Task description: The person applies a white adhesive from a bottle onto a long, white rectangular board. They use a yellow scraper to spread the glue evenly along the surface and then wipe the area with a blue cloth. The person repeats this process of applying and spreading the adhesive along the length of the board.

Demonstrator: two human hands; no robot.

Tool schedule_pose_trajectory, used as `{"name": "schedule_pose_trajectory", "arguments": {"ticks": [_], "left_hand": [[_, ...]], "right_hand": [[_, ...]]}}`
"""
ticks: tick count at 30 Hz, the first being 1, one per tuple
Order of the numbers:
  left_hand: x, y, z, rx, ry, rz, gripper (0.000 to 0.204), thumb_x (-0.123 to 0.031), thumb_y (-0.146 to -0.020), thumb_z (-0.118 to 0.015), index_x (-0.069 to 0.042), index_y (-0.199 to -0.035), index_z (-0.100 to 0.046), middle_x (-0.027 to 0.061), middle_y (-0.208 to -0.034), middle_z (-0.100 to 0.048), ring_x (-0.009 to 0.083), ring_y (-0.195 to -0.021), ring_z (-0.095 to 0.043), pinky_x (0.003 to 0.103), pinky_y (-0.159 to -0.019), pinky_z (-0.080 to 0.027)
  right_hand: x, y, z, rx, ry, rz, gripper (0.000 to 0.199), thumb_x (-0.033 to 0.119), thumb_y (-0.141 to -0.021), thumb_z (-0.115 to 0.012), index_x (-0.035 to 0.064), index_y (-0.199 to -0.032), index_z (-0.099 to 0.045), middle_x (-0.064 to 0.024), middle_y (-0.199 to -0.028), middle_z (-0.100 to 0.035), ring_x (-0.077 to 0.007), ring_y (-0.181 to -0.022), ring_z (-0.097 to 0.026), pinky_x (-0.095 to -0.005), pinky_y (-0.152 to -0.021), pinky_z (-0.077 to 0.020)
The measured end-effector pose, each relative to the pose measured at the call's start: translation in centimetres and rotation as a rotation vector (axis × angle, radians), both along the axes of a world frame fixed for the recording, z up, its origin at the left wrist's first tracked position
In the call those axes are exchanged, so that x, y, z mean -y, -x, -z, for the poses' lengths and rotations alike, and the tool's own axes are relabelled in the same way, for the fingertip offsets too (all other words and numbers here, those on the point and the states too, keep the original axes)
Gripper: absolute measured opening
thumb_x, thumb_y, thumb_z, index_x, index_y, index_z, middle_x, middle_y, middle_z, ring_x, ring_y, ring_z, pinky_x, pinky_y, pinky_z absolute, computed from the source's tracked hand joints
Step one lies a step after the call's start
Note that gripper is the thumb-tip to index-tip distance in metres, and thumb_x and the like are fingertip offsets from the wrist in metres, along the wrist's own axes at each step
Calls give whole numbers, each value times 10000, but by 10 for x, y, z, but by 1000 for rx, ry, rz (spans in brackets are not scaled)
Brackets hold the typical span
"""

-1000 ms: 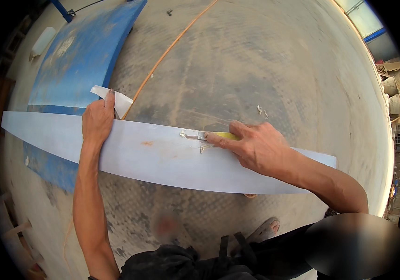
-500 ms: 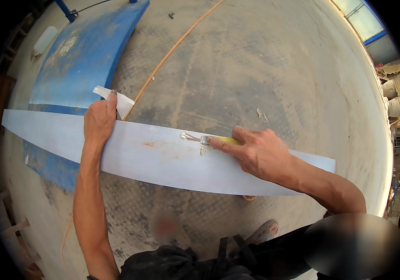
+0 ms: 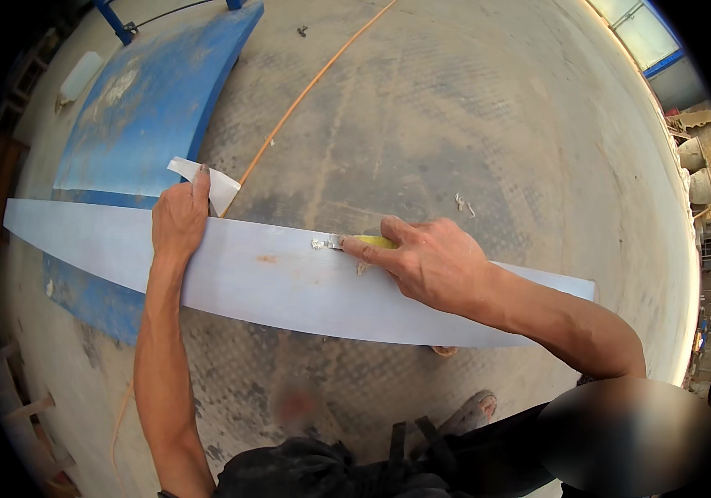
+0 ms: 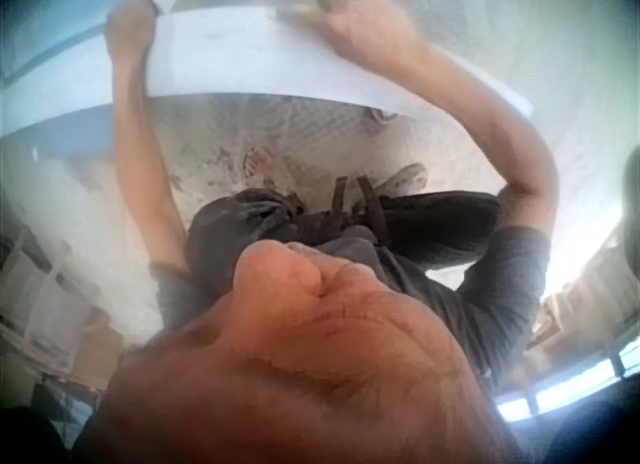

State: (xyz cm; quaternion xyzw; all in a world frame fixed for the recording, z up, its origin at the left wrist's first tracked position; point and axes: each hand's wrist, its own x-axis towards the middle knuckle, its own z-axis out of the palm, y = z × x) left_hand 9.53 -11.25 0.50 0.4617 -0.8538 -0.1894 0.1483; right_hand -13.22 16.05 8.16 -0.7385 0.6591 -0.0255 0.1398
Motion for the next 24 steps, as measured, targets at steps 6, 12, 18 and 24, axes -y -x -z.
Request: {"name": "schedule_pose_trajectory", "arguments": {"ticks": [6, 12, 18, 24], "left_hand": [[-4, 1, -8, 0, -14, -13, 721, -496, -1074, -395, 57, -682, -643, 298, -734, -638, 512, -731, -611, 552, -694, -465], [-1, -1, -4, 2, 5, -14, 737, -497, -1073, -379, 69, -666, -619, 283, -691, -608, 479, -689, -595, 532, -685, -456], [0, 4, -5, -1, -1, 20, 722, -493, -1071, -393, 64, -683, -640, 310, -748, -637, 515, -741, -615, 558, -698, -460], [-4, -5, -7, 13, -33, -45, 729, -505, -1067, -395, 63, -684, -644, 309, -754, -640, 512, -747, -614, 558, -704, -464]], "right_hand": [[-4, -3, -1, -20, -43, 17, 521, 89, -919, -589, 225, -1422, -574, -137, -999, -626, -293, -745, -705, -414, -571, -563], [-11, 2, -3, -21, -53, 14, 530, 72, -907, -589, 214, -1418, -579, -126, -974, -623, -290, -704, -691, -409, -573, -561], [8, -5, 6, -24, 50, 2, 530, 82, -908, -589, 221, -1419, -584, -110, -951, -621, -282, -706, -693, -393, -568, -560], [-14, 3, -3, -6, -54, 25, 520, 78, -909, -587, 200, -1414, -585, -122, -949, -629, -302, -739, -697, -399, -586, -568]]}}
